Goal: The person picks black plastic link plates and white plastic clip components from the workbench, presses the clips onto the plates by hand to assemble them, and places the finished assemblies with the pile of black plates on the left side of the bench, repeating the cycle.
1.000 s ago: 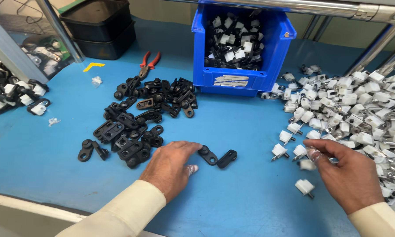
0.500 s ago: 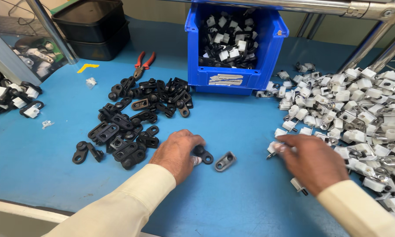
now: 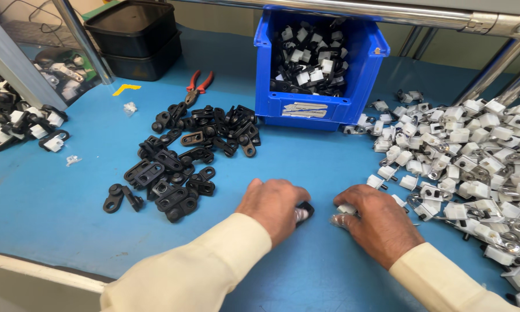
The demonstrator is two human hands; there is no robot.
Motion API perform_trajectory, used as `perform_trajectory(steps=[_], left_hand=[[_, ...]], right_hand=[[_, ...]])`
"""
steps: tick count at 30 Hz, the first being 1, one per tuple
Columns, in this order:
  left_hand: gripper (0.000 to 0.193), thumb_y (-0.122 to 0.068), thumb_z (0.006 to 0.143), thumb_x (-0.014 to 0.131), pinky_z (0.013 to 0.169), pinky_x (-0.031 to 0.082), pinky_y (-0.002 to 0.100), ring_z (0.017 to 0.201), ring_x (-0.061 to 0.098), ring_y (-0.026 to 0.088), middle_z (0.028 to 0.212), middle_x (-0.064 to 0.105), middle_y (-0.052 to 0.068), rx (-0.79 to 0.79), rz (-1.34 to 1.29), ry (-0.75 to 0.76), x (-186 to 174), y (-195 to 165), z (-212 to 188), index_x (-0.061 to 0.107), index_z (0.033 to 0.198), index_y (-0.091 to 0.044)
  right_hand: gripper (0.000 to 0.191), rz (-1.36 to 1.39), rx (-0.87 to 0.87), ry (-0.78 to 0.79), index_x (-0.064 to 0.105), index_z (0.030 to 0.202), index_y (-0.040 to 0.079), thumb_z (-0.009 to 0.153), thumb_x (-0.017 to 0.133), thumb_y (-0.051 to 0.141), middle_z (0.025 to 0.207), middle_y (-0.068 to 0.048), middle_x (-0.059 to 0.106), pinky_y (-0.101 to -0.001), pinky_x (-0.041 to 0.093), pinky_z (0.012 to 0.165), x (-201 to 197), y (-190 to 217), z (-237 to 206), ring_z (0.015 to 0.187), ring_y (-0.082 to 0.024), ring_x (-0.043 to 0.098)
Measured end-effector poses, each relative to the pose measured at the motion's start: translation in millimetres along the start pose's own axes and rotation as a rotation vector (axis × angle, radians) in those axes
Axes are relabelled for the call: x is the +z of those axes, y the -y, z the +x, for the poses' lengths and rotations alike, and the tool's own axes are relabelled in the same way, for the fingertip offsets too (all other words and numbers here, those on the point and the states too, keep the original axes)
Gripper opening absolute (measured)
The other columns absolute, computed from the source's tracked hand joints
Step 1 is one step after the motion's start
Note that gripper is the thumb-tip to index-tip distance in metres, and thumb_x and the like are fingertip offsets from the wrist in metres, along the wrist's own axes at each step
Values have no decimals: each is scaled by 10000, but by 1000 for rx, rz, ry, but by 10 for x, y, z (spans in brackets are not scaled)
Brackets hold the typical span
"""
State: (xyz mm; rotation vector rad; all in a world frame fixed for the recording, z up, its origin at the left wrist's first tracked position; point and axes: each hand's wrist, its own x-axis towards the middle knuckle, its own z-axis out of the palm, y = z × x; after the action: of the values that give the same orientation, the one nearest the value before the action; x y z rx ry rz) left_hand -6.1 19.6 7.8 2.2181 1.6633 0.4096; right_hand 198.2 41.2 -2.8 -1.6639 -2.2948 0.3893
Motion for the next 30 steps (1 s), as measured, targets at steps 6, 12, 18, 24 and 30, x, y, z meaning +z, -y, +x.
perform_trajectory(steps=[6, 12, 18, 24, 30], left_hand=[[236, -103, 861, 732, 856, 575, 457, 964, 713, 346, 985, 739, 138, -163, -66, 78, -70, -128, 0, 693, 1091, -133], [206, -166, 866, 765, 696, 610, 395, 672, 764, 233, 835, 779, 158, -525, -443, 109, -28, -211, -155, 624, 983, -72], [190, -124, 883, 749, 587, 613, 359, 582, 745, 208, 871, 725, 141, -597, -570, 53, 47, -261, -212, 605, 948, -18], [156, -67, 895, 718, 603, 634, 345, 613, 767, 213, 930, 705, 130, -622, -566, 38, 94, -232, -203, 605, 970, 9], [146, -54, 885, 713, 558, 624, 326, 591, 765, 205, 921, 712, 126, -622, -604, 20, 135, -202, -184, 601, 956, 8]], right_hand=[[273, 67, 73, -10, 721, 1107, 110, 879, 761, 257, 1035, -87, 770, -396, 578, 844, -5, 31, -56, 939, -279, 740], [286, 239, -150, -192, 732, 1119, 85, 846, 704, 160, 1226, -111, 703, -397, 582, 819, 266, 20, -261, 966, -308, 726], [337, 92, 75, -143, 752, 1163, 170, 840, 784, 260, 1128, -52, 731, -365, 583, 836, 321, 92, -304, 965, -247, 732], [502, 351, 200, -270, 652, 1281, 160, 790, 749, 202, 1020, -32, 787, -351, 579, 749, 283, 191, -358, 837, -242, 768], [389, 149, 225, -336, 773, 1210, 200, 829, 807, 270, 883, -84, 754, -365, 574, 708, 408, 133, -409, 731, -252, 718]])
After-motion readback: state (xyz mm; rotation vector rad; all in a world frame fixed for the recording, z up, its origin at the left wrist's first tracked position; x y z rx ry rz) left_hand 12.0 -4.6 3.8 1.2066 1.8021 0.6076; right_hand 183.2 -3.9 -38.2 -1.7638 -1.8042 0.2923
